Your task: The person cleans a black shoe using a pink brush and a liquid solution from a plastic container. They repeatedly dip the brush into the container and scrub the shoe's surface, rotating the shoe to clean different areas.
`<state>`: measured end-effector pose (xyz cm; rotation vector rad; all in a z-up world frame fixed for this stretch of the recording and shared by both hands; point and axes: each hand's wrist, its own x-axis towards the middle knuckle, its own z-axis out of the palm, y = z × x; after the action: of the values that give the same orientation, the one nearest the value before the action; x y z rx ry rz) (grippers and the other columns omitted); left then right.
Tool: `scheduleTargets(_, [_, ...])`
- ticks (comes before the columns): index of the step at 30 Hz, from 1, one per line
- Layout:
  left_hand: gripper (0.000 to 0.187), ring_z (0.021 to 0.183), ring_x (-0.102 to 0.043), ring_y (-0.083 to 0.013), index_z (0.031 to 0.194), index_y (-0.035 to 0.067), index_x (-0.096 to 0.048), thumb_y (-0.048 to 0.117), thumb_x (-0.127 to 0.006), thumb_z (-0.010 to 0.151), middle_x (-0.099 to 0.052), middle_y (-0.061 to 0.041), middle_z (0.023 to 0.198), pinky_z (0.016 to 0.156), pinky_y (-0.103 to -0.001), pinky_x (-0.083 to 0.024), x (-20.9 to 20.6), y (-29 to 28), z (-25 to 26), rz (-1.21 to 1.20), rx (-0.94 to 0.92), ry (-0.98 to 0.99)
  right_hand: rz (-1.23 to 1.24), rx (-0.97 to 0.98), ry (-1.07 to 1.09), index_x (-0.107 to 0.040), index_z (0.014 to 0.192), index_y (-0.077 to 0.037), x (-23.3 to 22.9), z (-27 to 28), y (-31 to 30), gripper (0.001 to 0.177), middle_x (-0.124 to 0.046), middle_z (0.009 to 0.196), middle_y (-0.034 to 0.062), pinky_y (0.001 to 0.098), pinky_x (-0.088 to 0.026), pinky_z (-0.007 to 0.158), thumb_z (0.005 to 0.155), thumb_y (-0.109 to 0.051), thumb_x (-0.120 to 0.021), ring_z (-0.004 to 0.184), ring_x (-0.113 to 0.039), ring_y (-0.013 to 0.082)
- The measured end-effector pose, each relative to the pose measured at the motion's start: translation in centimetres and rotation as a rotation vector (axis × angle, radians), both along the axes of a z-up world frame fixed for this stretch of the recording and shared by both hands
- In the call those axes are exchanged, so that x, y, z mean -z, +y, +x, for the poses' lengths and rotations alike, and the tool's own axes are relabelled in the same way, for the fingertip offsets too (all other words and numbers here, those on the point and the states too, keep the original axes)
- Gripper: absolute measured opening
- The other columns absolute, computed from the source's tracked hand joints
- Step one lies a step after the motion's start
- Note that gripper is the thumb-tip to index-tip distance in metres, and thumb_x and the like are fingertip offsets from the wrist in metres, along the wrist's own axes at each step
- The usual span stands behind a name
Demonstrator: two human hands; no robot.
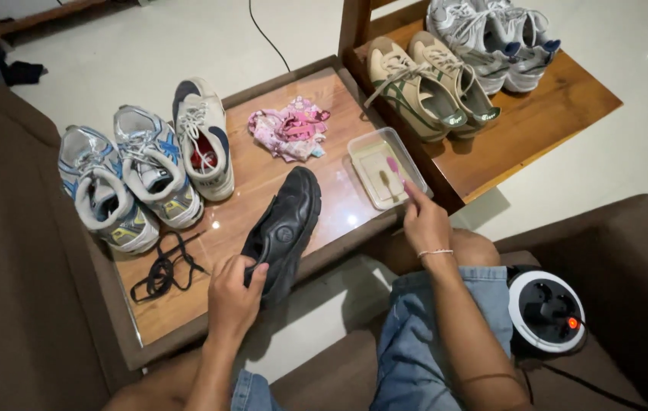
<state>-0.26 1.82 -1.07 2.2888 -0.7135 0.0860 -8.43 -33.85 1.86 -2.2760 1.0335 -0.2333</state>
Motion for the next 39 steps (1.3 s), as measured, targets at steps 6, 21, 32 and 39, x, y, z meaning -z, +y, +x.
scheduleTargets(6, [0.034,0.072,-0.067,-0.0315,0.081,0.016,-0.063,0.046,-0.068,0.094,-0.060,-0.009,0.066,0.065,-0.040,-0.055,-0.4,-0.6,0.0,-0.003,-0.070,-0.067,-0.188,-0.334,-0.437,-0.069,0.136,-0.016,-0.1,-0.3,2.8,0.054,-0.074,0.116,0.0218,0.0489,-0.054,0.094,0.087,0.005,-0.062,0.108,-0.068,0.0397])
scheduleTargets(21, [0.035,0.072,-0.067,-0.0312,0.080,0.016,-0.063,0.048,-0.067,0.095,-0.061,-0.008,0.067,0.065,-0.040,-0.055,-0.6,-0.8,0.1,-0.009,-0.053,-0.053,0.119,-0.671,-0.325,-0.077,0.115,-0.005,1.8,1.3,3.6,0.032,-0.077,0.108,0.0205,0.0448,-0.056,0.095,0.088,0.005,-0.064,0.105,-0.072,0.0358])
scheduleTargets(32, [0.039,0.074,-0.068,-0.0329,0.088,0.013,-0.066,0.049,-0.057,0.101,-0.064,-0.011,0.072,0.067,-0.043,-0.055,-0.9,-0.3,0.1,0.000,-0.119,0.181,0.310,-0.674,-0.306,-0.073,0.128,-0.013,2.0,1.0,3.9,0.041,-0.075,0.118,0.0156,0.0469,-0.053,0.100,0.092,0.003,-0.060,0.115,-0.068,0.0338])
scheduleTargets(39, [0.038,0.074,-0.068,-0.0380,0.090,0.010,-0.067,0.045,-0.057,0.102,-0.066,-0.015,0.074,0.068,-0.048,-0.055,-1.5,-0.6,0.5,-0.037,-0.127,0.201,0.299,-0.698,-0.322,-0.072,0.129,-0.012,0.5,1.5,2.9,0.040,-0.074,0.120,0.0155,0.0444,-0.053,0.099,0.094,0.002,-0.059,0.117,-0.068,0.0306])
